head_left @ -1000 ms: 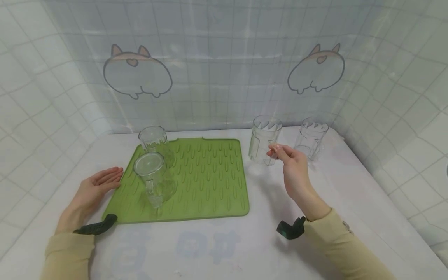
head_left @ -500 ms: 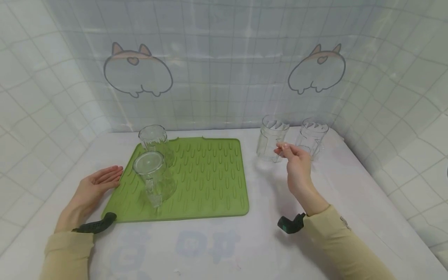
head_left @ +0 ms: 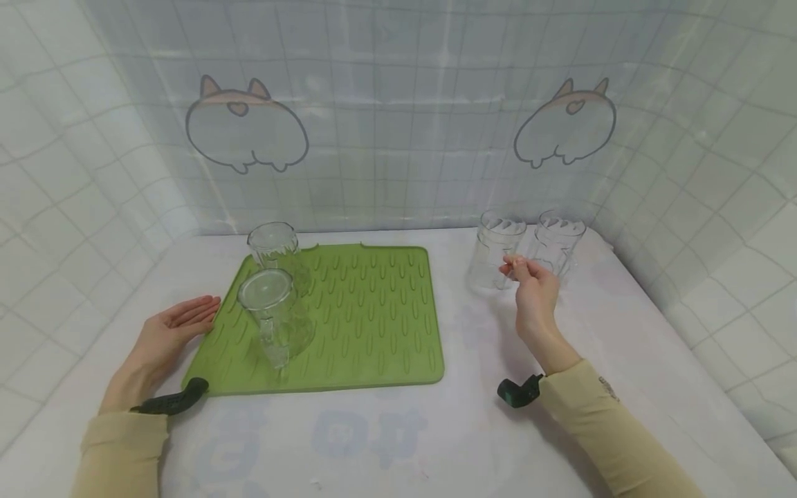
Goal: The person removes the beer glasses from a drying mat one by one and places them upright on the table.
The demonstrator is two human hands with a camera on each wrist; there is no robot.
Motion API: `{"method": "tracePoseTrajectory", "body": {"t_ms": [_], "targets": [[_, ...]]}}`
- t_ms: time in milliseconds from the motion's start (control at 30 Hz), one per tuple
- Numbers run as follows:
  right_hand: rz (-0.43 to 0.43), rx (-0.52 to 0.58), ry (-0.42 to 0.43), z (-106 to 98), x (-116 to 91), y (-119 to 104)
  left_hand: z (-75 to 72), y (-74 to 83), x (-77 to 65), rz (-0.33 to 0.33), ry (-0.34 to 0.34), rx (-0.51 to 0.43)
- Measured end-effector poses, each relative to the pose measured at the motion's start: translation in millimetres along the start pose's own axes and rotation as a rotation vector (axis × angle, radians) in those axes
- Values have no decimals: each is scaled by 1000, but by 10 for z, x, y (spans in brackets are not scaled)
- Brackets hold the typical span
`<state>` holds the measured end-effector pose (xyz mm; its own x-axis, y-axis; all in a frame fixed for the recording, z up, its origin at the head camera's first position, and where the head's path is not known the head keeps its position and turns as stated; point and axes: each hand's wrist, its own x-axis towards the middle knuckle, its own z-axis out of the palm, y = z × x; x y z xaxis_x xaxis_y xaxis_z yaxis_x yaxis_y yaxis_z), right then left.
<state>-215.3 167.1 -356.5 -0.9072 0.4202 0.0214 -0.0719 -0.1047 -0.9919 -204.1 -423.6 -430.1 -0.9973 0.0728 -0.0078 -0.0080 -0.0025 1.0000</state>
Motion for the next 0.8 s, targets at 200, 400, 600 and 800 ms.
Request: {"method": "tracePoseTrajectory", "body": {"t_ms": [200, 400, 600, 800], "targets": [[1, 12, 50, -25, 92, 101, -4, -5, -4, -8, 5, 34], [-5, 9, 79, -41, 128, 135, 2, -15, -2, 9, -12, 21], [-8, 20, 70, -51, 139, 150, 5, -16, -8, 9, -9, 18], [-14, -4, 71, -67, 179, 195, 4, -16, -3, 5, -8, 9]]}}
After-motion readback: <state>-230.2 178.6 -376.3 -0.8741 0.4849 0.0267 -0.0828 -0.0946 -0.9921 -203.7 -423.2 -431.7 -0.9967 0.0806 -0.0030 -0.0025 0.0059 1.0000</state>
